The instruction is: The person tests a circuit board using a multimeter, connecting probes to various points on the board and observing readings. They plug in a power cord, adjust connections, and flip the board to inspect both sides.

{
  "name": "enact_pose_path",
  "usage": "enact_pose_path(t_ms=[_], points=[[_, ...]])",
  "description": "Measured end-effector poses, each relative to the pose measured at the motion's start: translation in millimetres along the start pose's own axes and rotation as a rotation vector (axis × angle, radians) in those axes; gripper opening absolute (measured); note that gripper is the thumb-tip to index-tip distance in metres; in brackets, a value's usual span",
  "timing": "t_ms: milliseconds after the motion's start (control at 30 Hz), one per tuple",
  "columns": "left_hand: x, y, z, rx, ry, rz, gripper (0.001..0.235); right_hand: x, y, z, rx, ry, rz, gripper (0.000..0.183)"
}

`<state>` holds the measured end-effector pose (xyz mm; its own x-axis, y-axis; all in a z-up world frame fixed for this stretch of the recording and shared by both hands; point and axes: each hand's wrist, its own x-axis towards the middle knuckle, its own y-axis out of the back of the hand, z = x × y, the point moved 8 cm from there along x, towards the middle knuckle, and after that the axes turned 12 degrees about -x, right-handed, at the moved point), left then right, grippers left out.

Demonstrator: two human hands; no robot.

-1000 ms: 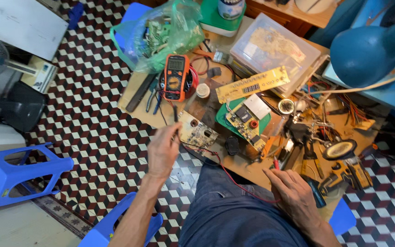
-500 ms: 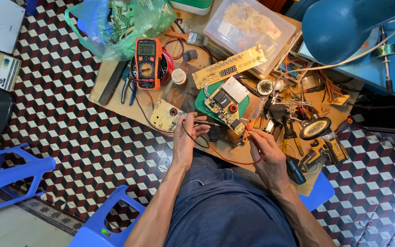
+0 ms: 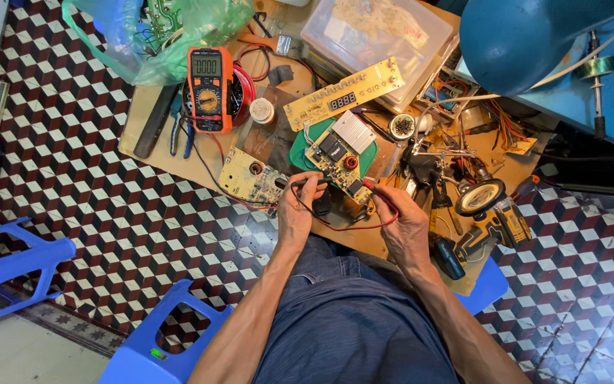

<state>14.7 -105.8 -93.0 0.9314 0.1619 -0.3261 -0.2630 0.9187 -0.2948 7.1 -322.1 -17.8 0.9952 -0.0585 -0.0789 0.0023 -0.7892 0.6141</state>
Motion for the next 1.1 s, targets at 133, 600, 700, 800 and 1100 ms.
enact_pose_path(t_ms=[133,600,700,800,1100], points=[[-0.6,-5.8,-2.3,0.115,-0.002,0.023,0.036,1.4,-2.6,8.3,0.096,-0.093,-0.04,0.021],[0.3,-12.8,-7.3,0.3,-0.037,-0.014,0.02,1.4,-2.9,7.8,0.07,-0.123,-0.054,0.023],[1.5,-11.5,-11.7,0.316,-0.012,-0.017,0.02,0.6,-3.4,11.9,0.056,-0.127,-0.045,0.023],[2.5,-10.8,-15.6,0.299,0.003,-0.01,0.02,0.3,-4.1,14.8,0.046,-0.123,-0.04,0.022],[3.6,-10.0,-20.6,0.254,-0.001,-0.01,0.02,0.1,-5.0,14.1,0.062,-0.12,-0.057,0.023]])
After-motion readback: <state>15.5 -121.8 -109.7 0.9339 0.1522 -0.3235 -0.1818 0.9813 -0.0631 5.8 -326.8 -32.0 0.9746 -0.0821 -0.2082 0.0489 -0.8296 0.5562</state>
